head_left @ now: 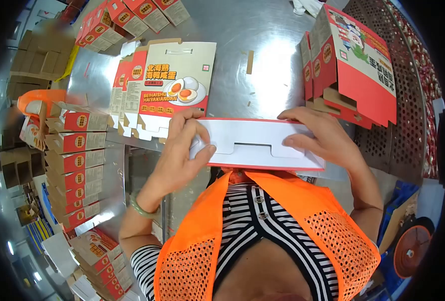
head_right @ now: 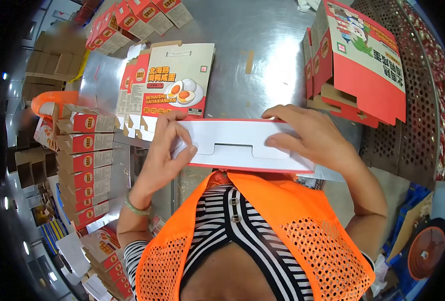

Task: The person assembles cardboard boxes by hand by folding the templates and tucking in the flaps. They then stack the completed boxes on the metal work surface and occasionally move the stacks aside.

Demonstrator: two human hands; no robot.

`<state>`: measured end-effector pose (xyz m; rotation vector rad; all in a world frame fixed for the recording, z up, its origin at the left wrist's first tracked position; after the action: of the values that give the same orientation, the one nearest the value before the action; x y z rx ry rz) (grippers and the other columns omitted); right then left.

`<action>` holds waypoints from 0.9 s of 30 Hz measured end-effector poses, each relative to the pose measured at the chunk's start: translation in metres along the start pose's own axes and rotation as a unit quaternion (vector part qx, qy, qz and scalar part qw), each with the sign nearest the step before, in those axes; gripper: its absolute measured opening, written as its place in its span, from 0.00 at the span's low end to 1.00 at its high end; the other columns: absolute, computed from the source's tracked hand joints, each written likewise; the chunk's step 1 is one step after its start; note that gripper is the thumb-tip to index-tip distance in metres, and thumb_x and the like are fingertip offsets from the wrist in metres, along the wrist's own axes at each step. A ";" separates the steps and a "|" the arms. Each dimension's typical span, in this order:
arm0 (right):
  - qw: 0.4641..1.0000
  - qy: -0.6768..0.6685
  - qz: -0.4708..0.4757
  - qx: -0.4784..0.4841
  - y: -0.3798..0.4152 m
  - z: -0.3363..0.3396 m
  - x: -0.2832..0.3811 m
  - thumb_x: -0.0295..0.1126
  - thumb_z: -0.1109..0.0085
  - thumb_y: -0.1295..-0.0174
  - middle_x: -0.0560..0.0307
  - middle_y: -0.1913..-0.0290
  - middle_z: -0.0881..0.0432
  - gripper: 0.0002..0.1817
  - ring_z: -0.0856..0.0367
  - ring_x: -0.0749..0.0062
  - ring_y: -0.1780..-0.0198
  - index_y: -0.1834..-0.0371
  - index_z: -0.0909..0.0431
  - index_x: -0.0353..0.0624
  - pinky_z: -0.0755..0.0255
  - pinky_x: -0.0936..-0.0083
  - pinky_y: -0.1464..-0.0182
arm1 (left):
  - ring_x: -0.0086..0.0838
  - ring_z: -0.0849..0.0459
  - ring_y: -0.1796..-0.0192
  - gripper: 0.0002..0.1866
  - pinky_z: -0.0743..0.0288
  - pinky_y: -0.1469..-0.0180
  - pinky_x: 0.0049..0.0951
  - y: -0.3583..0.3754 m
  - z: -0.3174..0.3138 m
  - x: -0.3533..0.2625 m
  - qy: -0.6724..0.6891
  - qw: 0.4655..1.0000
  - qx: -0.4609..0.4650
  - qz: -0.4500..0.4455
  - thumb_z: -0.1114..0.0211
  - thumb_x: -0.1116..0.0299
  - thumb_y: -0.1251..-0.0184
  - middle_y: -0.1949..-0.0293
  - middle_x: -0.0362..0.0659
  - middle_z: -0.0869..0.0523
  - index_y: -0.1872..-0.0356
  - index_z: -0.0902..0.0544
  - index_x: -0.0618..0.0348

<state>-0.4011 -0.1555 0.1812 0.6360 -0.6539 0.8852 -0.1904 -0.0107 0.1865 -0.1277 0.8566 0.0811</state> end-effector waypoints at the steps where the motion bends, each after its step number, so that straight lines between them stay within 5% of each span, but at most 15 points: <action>1: 0.995 0.078 -0.033 0.051 0.001 -0.007 -0.002 0.36 0.31 0.41 0.53 0.40 0.19 0.29 0.21 0.58 0.41 0.35 0.26 0.48 0.26 0.66 0.44 | 0.48 0.28 0.39 0.15 0.34 0.37 0.42 -0.004 0.005 -0.003 0.002 1.000 0.000 -0.002 0.29 0.73 0.43 0.44 0.55 0.25 0.56 0.22 0.62; 5: 0.973 0.209 0.080 -0.057 0.000 -0.014 0.023 0.35 0.32 0.39 0.56 0.55 0.18 0.22 0.18 0.56 0.51 0.41 0.22 0.51 0.25 0.61 0.55 | 0.49 0.26 0.43 0.26 0.31 0.39 0.42 -0.020 0.000 -0.007 -0.089 0.993 0.076 0.014 0.28 0.71 0.43 0.49 0.55 0.25 0.43 0.26 0.57; 8: 0.954 0.273 0.105 -0.060 -0.001 -0.029 0.020 0.33 0.32 0.40 0.56 0.59 0.21 0.23 0.19 0.56 0.51 0.40 0.23 0.50 0.27 0.60 0.53 | 0.51 0.26 0.46 0.29 0.29 0.43 0.41 -0.026 -0.022 0.000 -0.245 0.957 0.153 0.011 0.30 0.72 0.41 0.50 0.54 0.25 0.37 0.28 0.59; 11: 0.974 0.205 0.075 -0.065 0.000 -0.011 0.007 0.35 0.33 0.39 0.51 0.50 0.21 0.29 0.21 0.57 0.44 0.33 0.28 0.49 0.28 0.63 0.44 | 0.49 0.25 0.39 0.33 0.27 0.40 0.42 -0.033 -0.017 0.007 -0.192 0.957 0.216 -0.012 0.33 0.71 0.38 0.44 0.53 0.25 0.31 0.32 0.60; 12: 0.974 0.204 0.066 -0.073 0.001 -0.003 -0.005 0.35 0.33 0.39 0.51 0.50 0.21 0.29 0.21 0.57 0.44 0.33 0.28 0.49 0.28 0.63 0.44 | 0.46 0.28 0.34 0.36 0.30 0.35 0.42 -0.035 0.006 0.009 -0.009 0.993 0.121 0.002 0.32 0.70 0.38 0.38 0.53 0.27 0.27 0.35 0.59; 14: 0.957 -0.087 0.157 -0.229 0.021 0.030 -0.034 0.47 0.29 0.41 0.44 0.34 0.26 0.45 0.29 0.56 0.30 0.22 0.40 0.48 0.35 0.63 0.31 | 0.40 0.42 0.20 0.53 0.44 0.22 0.44 -0.019 0.024 0.024 0.221 0.974 -0.018 0.041 0.24 0.55 0.43 0.23 0.50 0.40 0.21 0.46 0.57; 15: 0.954 -0.080 0.149 -0.246 0.029 0.016 -0.053 0.47 0.29 0.41 0.44 0.34 0.26 0.45 0.29 0.56 0.30 0.22 0.40 0.48 0.35 0.63 0.31 | 0.41 0.45 0.19 0.67 0.48 0.21 0.44 -0.004 0.009 0.049 0.162 0.985 0.059 0.014 0.18 0.42 0.54 0.22 0.50 0.43 0.19 0.53 0.56; 17: 0.872 -0.438 0.145 -0.161 0.046 -0.035 -0.094 0.59 0.26 0.47 0.43 0.22 0.40 0.63 0.43 0.56 0.20 0.16 0.56 0.46 0.50 0.61 0.22 | 0.40 0.41 0.21 0.76 0.47 0.21 0.42 0.038 -0.043 0.114 0.341 0.932 0.060 0.103 0.15 0.39 0.61 0.22 0.49 0.41 0.18 0.59 0.58; 18: 0.861 -0.477 0.033 -0.171 0.051 -0.049 -0.106 0.64 0.22 0.56 0.44 0.18 0.50 0.76 0.56 0.56 0.16 0.16 0.67 0.41 0.59 0.59 0.19 | 0.39 0.38 0.23 0.71 0.44 0.23 0.42 0.043 -0.060 0.129 0.301 0.944 0.054 0.125 0.13 0.48 0.58 0.23 0.49 0.40 0.20 0.57 0.62; 20: 0.914 -0.373 0.002 -0.161 0.044 -0.086 -0.129 0.62 0.20 0.56 0.44 0.17 0.53 0.77 0.58 0.54 0.16 0.16 0.69 0.40 0.59 0.59 0.19 | 0.38 0.29 0.30 0.57 0.36 0.28 0.40 0.045 -0.091 0.186 0.329 0.936 -0.002 0.124 0.17 0.62 0.52 0.29 0.48 0.30 0.24 0.44 0.66; 21: 0.954 -0.268 -0.028 -0.128 0.042 -0.103 -0.134 0.60 0.19 0.57 0.43 0.16 0.56 0.78 0.61 0.52 0.16 0.17 0.71 0.39 0.60 0.58 0.19 | 0.34 0.21 0.39 0.42 0.28 0.34 0.37 0.033 -0.109 0.190 0.310 0.922 0.119 0.197 0.23 0.70 0.52 0.39 0.46 0.20 0.32 0.31 0.69; 23: 0.939 -0.289 -0.027 -0.184 0.040 -0.092 -0.130 0.58 0.18 0.58 0.43 0.16 0.58 0.77 0.63 0.51 0.15 0.16 0.69 0.39 0.61 0.59 0.18 | 0.33 0.16 0.46 0.34 0.24 0.39 0.33 0.031 -0.096 0.215 0.251 0.949 -0.050 0.182 0.27 0.75 0.51 0.45 0.47 0.16 0.38 0.25 0.70; 25: 0.923 -0.303 -0.021 -0.235 0.045 -0.057 -0.116 0.56 0.17 0.58 0.42 0.15 0.60 0.77 0.65 0.50 0.15 0.16 0.67 0.38 0.63 0.59 0.18 | 0.33 0.15 0.51 0.35 0.22 0.42 0.32 0.012 -0.088 0.212 0.120 0.984 0.129 0.001 0.28 0.73 0.47 0.45 0.49 0.16 0.35 0.28 0.67; 26: 0.937 -0.169 0.051 -0.301 0.061 -0.011 -0.078 0.54 0.17 0.58 0.41 0.16 0.58 0.75 0.63 0.50 0.15 0.16 0.66 0.38 0.63 0.59 0.18 | 0.34 0.14 0.53 0.26 0.20 0.45 0.34 0.001 -0.063 0.155 0.350 0.936 -0.017 0.041 0.29 0.65 0.38 0.47 0.49 0.14 0.40 0.22 0.65; 27: 0.928 -0.033 0.116 -0.353 0.079 0.024 -0.045 0.51 0.17 0.57 0.40 0.16 0.56 0.74 0.62 0.50 0.15 0.16 0.64 0.38 0.62 0.59 0.18 | 0.35 0.14 0.50 0.25 0.19 0.46 0.35 -0.012 -0.049 0.147 0.315 0.947 -0.003 0.063 0.34 0.53 0.29 0.47 0.48 0.14 0.42 0.19 0.63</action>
<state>-0.4947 -0.1564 0.1810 -0.0645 -1.0534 0.7723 -0.1302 -0.0271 0.0444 -0.1042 1.5054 0.1668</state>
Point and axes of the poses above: each hand's wrist, its own y-axis away from the middle knuckle, its own z-axis out of the back of the hand, x = y × z, the point moved 8 cm from there along -y, towards the middle knuckle
